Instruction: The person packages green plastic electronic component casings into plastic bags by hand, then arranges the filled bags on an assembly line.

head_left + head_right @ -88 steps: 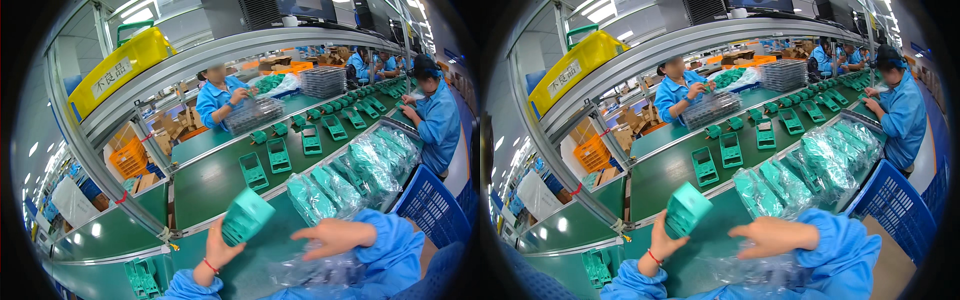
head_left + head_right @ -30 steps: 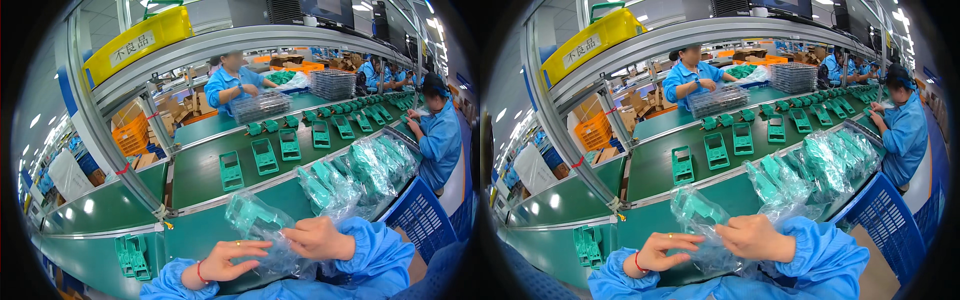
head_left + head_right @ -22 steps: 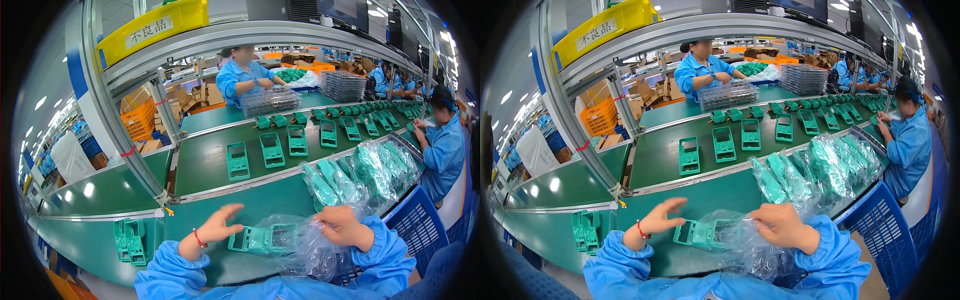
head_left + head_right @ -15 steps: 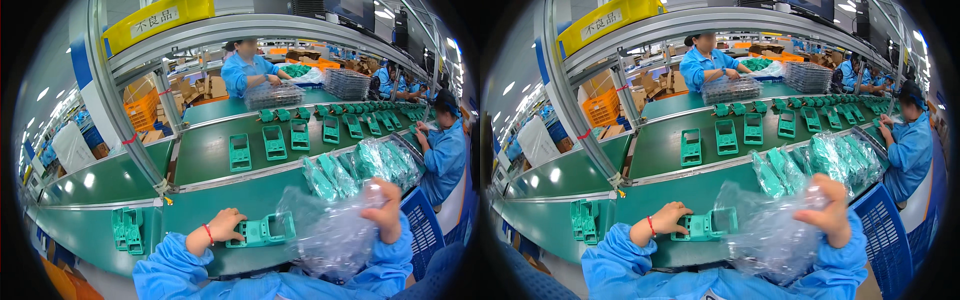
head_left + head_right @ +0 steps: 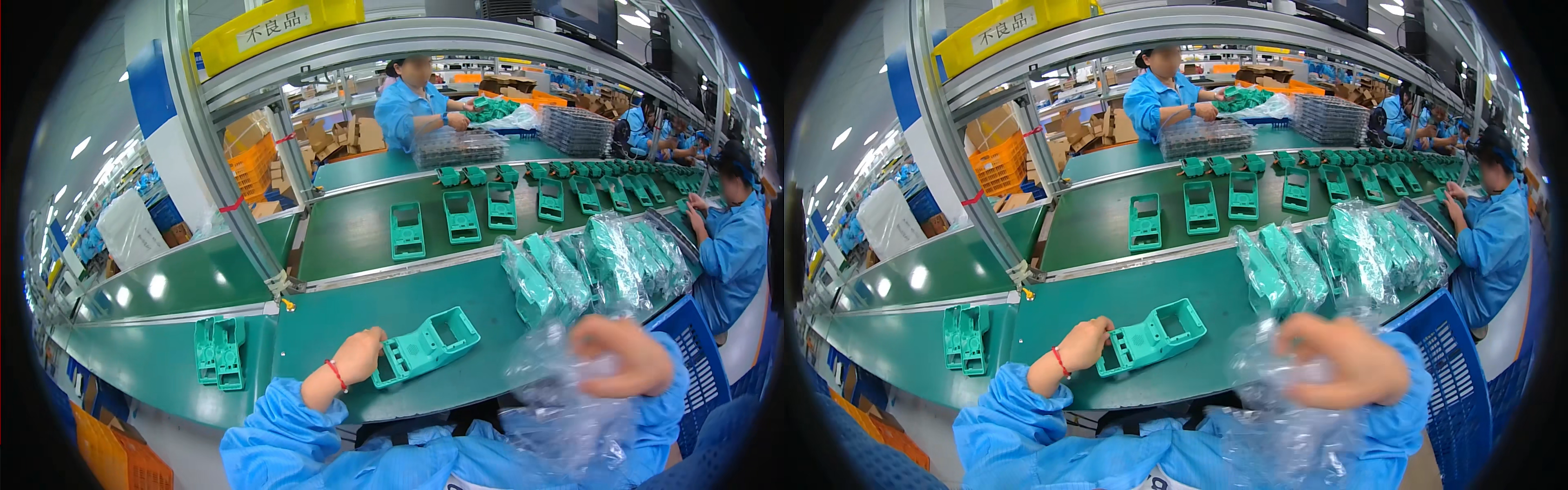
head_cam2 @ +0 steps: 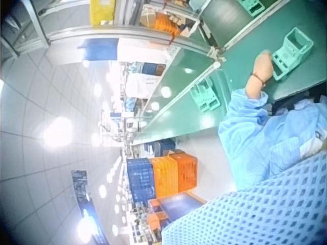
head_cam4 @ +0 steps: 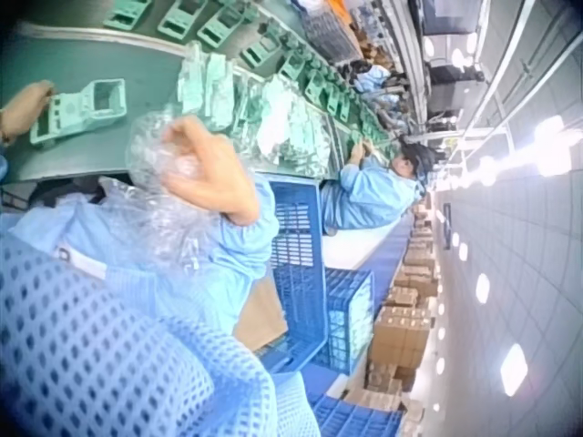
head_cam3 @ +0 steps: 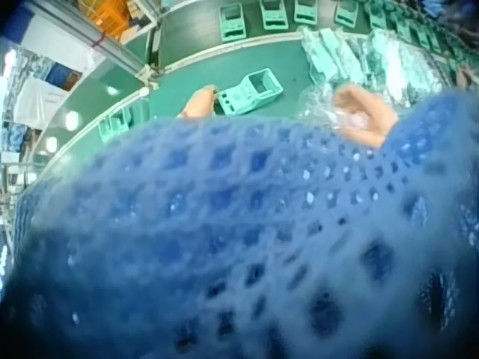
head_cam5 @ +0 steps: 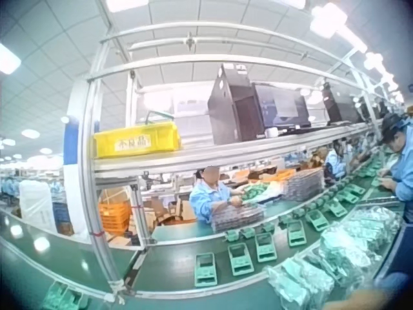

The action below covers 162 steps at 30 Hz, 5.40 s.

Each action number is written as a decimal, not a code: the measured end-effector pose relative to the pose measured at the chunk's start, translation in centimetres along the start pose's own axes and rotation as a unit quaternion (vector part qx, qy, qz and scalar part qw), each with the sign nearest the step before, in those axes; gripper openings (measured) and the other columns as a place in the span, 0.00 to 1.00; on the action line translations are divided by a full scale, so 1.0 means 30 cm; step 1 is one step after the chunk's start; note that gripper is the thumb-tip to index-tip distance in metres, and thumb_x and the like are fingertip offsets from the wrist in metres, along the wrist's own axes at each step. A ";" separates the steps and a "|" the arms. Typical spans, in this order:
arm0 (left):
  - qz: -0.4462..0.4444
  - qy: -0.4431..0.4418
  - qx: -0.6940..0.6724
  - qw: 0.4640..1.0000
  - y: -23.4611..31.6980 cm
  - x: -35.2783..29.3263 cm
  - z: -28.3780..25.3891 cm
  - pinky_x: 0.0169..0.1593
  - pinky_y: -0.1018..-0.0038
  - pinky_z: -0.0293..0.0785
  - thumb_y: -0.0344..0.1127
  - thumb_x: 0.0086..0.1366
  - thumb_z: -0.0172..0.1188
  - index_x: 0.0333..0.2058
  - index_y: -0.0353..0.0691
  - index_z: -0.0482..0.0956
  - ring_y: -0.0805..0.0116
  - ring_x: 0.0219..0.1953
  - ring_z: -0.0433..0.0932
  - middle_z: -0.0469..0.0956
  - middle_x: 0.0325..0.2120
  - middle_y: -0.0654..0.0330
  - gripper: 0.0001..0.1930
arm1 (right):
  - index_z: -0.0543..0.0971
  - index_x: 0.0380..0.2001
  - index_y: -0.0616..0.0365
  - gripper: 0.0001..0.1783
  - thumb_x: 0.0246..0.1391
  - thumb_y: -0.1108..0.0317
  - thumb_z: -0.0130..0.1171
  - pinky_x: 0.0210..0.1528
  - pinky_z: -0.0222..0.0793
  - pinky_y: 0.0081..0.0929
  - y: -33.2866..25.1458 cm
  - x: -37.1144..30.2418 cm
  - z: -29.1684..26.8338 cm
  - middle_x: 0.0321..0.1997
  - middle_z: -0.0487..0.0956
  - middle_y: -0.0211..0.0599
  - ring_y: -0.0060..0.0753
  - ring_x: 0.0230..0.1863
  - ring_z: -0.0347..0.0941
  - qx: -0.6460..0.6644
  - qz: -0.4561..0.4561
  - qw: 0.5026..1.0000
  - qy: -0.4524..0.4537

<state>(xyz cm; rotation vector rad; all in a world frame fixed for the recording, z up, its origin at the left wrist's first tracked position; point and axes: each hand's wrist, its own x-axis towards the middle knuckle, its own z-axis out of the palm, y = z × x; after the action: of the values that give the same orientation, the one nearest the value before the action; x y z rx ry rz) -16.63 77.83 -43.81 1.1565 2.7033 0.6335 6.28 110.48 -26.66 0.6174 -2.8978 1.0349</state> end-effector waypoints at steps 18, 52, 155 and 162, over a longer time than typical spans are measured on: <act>0.104 0.099 -0.418 0.897 -0.017 -0.145 -0.180 0.50 0.63 0.69 0.30 0.55 0.61 0.57 0.31 0.58 0.57 0.50 0.69 0.66 0.50 0.48 0.32 | 0.79 0.35 0.61 0.10 0.55 0.65 0.57 0.33 0.65 0.19 0.057 0.600 0.404 0.26 0.75 0.26 0.15 0.29 0.68 0.383 0.135 0.913 0.042; -0.237 0.047 0.003 0.970 -0.608 0.632 -0.198 0.56 0.64 0.64 0.50 0.48 0.62 0.59 0.27 0.48 0.48 0.58 0.60 0.55 0.57 0.40 0.48 | 0.79 0.29 0.57 0.17 0.34 0.59 0.66 0.32 0.70 0.36 0.065 0.532 0.732 0.22 0.77 0.46 0.45 0.26 0.75 0.018 0.502 0.823 0.264; -0.623 -0.395 -0.124 0.664 -1.655 -2.165 0.185 0.49 0.63 0.71 0.38 0.45 0.67 0.46 0.46 0.76 0.57 0.45 0.76 0.77 0.43 0.54 0.26 | 0.73 0.41 0.70 0.24 0.50 0.57 0.54 0.41 0.65 0.39 0.160 0.478 1.048 0.34 0.76 0.56 0.53 0.35 0.72 -0.228 0.326 0.870 0.292; -0.497 -0.026 0.028 0.867 -2.007 -2.053 0.028 0.45 0.61 0.74 0.41 0.45 0.67 0.45 0.40 0.75 0.54 0.43 0.77 0.77 0.40 0.50 0.26 | 0.71 0.48 0.67 0.33 0.48 0.49 0.52 0.49 0.63 0.42 0.201 0.412 0.949 0.45 0.74 0.59 0.59 0.46 0.70 -0.360 0.466 0.773 0.235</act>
<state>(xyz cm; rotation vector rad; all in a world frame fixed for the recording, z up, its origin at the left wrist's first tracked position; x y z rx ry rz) -13.22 -3.17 -72.90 -0.3004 2.7552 0.3238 -3.73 92.91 -50.96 -1.0334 -2.6761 -0.0893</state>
